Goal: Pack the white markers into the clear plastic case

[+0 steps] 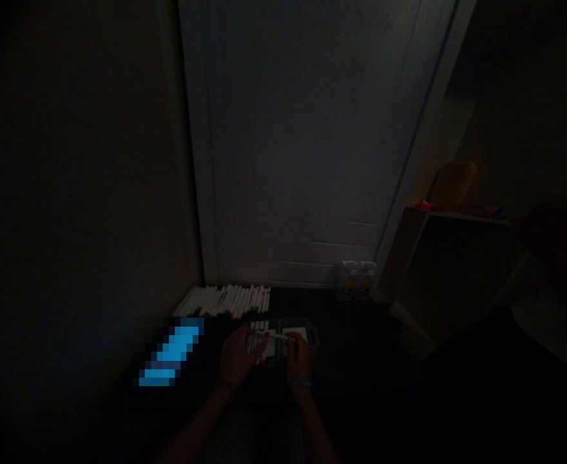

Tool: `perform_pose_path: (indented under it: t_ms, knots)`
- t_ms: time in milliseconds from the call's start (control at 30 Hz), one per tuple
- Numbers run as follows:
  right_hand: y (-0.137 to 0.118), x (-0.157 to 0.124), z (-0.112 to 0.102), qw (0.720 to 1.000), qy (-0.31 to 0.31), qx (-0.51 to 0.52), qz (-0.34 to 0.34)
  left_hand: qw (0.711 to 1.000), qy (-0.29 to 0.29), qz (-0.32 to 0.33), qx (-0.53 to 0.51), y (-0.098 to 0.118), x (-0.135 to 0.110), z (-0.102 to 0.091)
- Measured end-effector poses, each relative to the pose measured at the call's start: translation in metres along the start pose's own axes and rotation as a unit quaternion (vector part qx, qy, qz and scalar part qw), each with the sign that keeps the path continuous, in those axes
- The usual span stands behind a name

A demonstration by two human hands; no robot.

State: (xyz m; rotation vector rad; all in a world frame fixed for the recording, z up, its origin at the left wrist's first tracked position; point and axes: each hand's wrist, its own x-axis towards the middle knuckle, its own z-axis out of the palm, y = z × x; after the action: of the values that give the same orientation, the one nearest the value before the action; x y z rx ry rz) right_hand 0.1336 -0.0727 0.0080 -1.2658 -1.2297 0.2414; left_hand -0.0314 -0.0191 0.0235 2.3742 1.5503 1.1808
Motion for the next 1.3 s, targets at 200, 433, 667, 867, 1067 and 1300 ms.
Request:
perform_pose_path:
  t_ms: [200, 433, 667, 867, 1067, 1300]
  knots:
    - [-0.009, -0.001, -0.001, 0.999, -0.042, 0.024, 0.002, 1.0, -0.007, 0.029, -0.004, 0.008, -0.001, -0.004]
    - [-0.014, -0.001, -0.002, 0.999, -0.048, 0.023, 0.009, 0.997, -0.029, 0.071, 0.004, 0.005, -0.001, -0.003]
    - [-0.003, -0.001, 0.0, 1.0, -0.008, -0.018, 0.012, 0.997, -0.038, 0.067, -0.003, 0.003, -0.001, -0.001]
    - [0.0, -0.001, 0.0, 0.999, -0.016, -0.026, 0.012, 0.997, -0.041, 0.062, -0.003, 0.001, -0.001, 0.002]
    - [-0.001, -0.001, 0.0, 0.999, -0.019, -0.038, 0.019, 0.997, -0.038, 0.068, 0.003, -0.001, -0.002, 0.004]
    - [-0.002, -0.001, 0.001, 0.999, -0.01, -0.027, 0.018, 0.997, -0.047, 0.056, -0.005, 0.0, -0.001, 0.002]
